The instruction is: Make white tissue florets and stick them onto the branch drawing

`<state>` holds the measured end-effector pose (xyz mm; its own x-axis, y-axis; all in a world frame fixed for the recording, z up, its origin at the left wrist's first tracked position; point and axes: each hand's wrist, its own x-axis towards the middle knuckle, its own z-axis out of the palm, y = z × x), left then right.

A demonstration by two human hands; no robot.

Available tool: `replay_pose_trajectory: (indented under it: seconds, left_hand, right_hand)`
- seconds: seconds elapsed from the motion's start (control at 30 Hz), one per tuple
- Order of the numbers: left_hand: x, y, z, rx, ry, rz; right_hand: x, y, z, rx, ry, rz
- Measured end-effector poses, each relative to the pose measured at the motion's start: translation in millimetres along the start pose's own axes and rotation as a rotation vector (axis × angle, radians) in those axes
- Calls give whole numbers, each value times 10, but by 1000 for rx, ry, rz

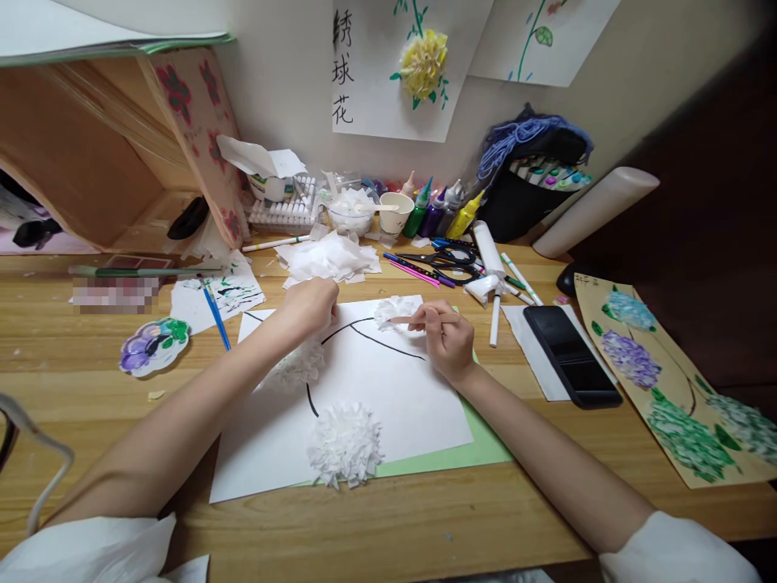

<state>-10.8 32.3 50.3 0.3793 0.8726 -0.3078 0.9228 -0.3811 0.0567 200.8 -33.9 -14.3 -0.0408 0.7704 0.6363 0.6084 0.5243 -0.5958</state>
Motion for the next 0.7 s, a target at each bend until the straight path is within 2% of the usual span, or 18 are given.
replay_pose_trajectory:
  seconds: [0.17,0.3,0.47,0.57,0.7]
  left_hand:
    - [-4,11,-25,3,-21,-8]
    - [5,4,-20,-4,-18,-4]
    - [14,-15,3,-3,-6,13]
    - [14,-22,10,-5,3,12]
    - [17,-21,4,-7,-5,6]
  right_hand:
    - [99,-52,15,10,-13,115]
    - [294,-74,48,81,-23,215]
    - [537,-75,87,98,-67,274]
    - [554,-108,61,90,-122,233]
    - [420,-144,-11,57,-108,63]
